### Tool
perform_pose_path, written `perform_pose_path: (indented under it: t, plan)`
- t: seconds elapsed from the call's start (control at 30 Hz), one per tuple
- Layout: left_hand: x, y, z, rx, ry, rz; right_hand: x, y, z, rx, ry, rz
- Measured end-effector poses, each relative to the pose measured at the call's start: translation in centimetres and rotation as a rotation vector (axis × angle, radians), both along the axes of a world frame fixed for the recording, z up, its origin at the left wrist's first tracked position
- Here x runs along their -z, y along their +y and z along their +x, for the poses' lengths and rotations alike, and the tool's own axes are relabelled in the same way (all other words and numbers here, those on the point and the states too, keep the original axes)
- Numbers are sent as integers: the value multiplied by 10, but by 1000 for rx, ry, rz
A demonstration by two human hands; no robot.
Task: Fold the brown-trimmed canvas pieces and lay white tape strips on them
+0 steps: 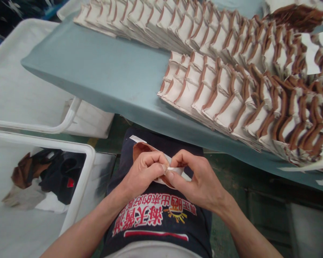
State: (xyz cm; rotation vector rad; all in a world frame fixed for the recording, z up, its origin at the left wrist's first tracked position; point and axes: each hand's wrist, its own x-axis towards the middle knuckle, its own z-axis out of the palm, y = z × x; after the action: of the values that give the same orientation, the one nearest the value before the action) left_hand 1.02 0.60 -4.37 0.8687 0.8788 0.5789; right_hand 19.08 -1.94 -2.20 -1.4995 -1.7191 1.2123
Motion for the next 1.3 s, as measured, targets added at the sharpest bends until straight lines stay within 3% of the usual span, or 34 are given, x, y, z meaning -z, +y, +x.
perform_pose_path:
  t: [0.2, 0.33, 0.53, 0.8, 1.07, 1.3]
  plan:
    - [4, 0, -4, 24, 19, -14, 3, -4, -6, 41, -67, -6]
    - [-1, 1, -1, 14, 51, 47, -3, -5, -6, 50, -124, 49]
    - [-6, 1, 3, 7, 62, 71, -2, -5, -6, 42, -82, -10]
    - [-8, 1, 0, 21, 92, 73, 5, -5, -6, 43, -132, 160]
    - [7, -4, -4, 36, 101, 88, 4, -2, -3, 17, -100, 59]
    - [11, -7, 0, -26, 89, 81, 5, 1, 4, -108, -164, 276]
